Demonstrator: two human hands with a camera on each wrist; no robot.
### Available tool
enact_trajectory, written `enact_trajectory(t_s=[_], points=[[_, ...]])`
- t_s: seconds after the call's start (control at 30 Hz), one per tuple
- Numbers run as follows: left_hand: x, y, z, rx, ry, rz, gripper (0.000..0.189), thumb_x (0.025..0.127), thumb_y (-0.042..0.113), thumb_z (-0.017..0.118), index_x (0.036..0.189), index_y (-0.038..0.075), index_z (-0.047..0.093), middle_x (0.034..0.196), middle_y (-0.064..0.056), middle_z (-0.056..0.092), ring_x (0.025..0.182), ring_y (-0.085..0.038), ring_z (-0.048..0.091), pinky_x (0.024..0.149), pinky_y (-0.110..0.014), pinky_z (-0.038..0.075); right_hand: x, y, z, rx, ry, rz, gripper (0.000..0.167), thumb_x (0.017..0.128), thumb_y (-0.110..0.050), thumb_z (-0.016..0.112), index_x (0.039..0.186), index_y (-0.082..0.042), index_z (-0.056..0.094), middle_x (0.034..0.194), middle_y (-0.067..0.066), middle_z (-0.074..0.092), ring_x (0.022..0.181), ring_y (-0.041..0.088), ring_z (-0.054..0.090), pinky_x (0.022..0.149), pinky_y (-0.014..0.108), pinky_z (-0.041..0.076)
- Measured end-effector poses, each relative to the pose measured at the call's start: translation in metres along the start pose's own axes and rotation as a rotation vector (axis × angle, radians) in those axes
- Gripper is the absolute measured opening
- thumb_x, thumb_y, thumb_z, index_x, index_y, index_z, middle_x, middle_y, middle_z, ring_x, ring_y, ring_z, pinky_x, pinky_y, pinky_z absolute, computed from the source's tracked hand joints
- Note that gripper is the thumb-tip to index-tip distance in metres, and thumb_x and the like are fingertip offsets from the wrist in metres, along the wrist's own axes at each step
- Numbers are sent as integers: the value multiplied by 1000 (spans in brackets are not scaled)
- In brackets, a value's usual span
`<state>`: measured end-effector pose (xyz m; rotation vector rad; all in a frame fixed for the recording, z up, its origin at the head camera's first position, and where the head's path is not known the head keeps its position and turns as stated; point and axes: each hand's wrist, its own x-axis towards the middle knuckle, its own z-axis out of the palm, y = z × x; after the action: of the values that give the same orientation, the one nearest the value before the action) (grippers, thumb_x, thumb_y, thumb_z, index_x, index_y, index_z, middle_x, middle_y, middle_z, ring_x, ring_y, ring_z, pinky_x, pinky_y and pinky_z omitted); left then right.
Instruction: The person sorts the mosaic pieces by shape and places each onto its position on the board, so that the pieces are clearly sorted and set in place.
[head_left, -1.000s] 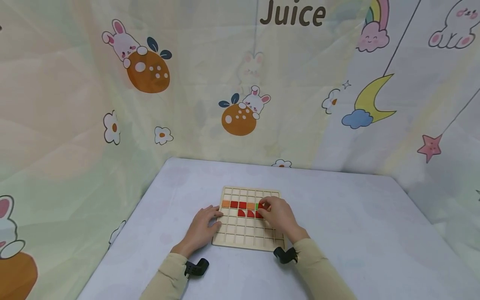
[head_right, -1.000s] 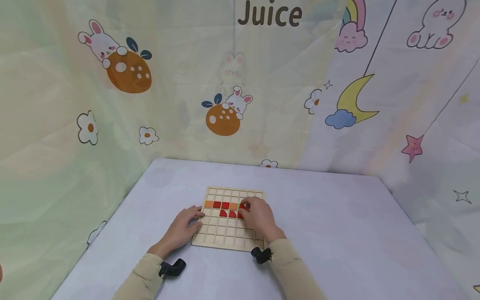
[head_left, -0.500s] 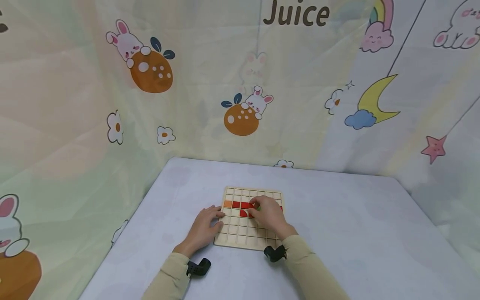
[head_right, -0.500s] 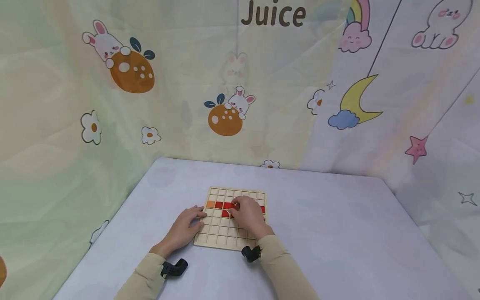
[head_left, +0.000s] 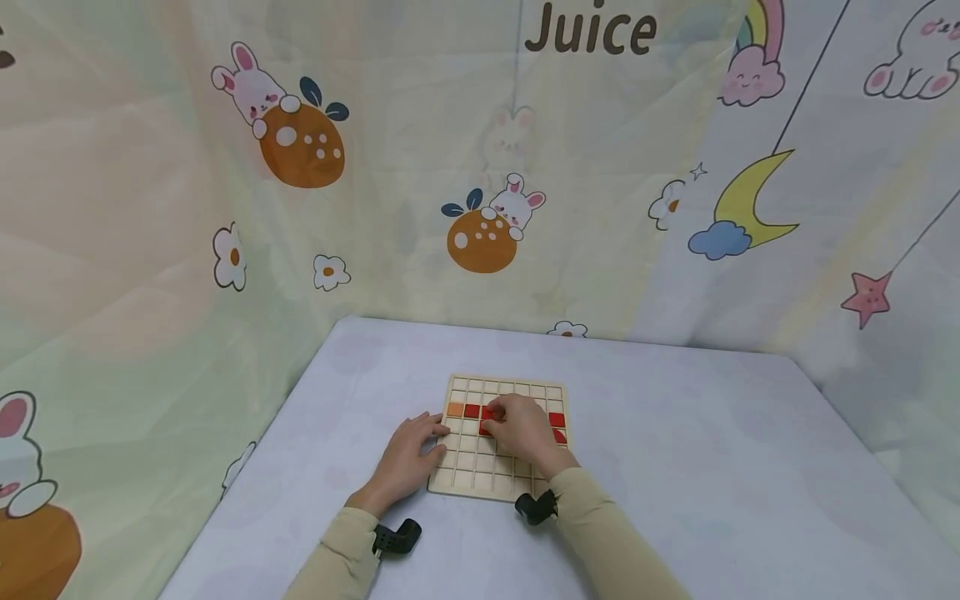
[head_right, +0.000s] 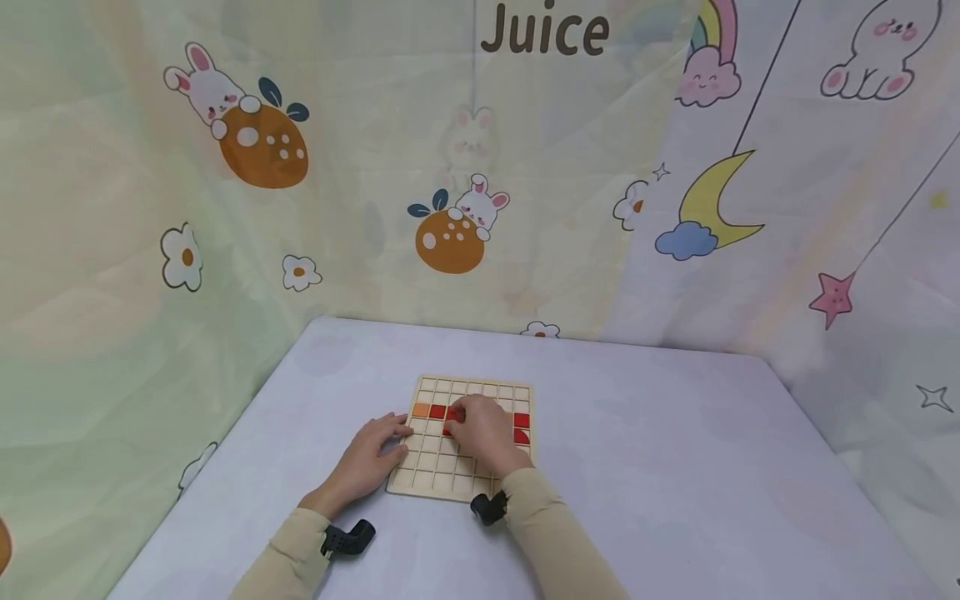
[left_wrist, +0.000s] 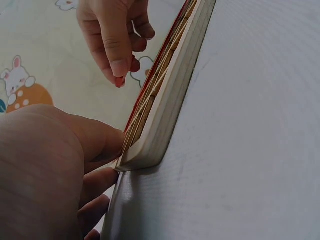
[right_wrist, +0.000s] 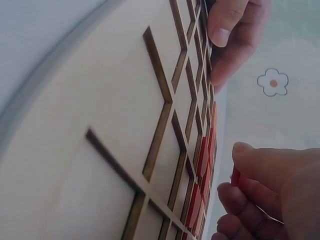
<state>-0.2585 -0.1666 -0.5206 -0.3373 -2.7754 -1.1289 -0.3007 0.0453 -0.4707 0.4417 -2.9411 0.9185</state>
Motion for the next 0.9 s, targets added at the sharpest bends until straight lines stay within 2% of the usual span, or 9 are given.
enact_trajectory(t_s=[0.2, 0.5, 0.73, 0.9], points=[[0, -2, 1, 1, 12, 19, 21, 93, 16, 65, 113, 14, 68, 142, -8, 53, 140, -30, 38, 120, -50, 21, 3, -2, 7, -27, -1, -22, 26, 85, -27, 77, 106, -13, 74, 88, -6, 66, 77, 11, 56, 66, 25, 52], [0, -1, 0, -10, 0, 12, 21, 94, 16, 65, 114, 15, 67, 142, -8, 53, 140, -29, 37, 121, -50, 20, 7, -8, 14, -18, -3, -38, 25, 84, -26, 78, 105, -13, 75, 90, -5, 68, 80, 11, 58, 70, 27, 53], [0, 1, -3, -8, 10, 42, 21, 93, 16, 65, 114, 14, 67, 141, -9, 53, 139, -31, 38, 120, -50, 21, 10, -9, 19, -35, -6, -85, 21, 84, -25, 78, 101, -13, 75, 79, -7, 60, 72, 10, 53, 61, 22, 48], [-2, 0, -4, -15, 5, 37, 21, 93, 15, 65, 114, 13, 67, 141, -10, 53, 140, -31, 38, 120, -51, 21, 11, -11, 23, -37, -24, -75, 20, 84, -25, 78, 101, -13, 75, 80, -7, 59, 72, 10, 52, 61, 22, 48]])
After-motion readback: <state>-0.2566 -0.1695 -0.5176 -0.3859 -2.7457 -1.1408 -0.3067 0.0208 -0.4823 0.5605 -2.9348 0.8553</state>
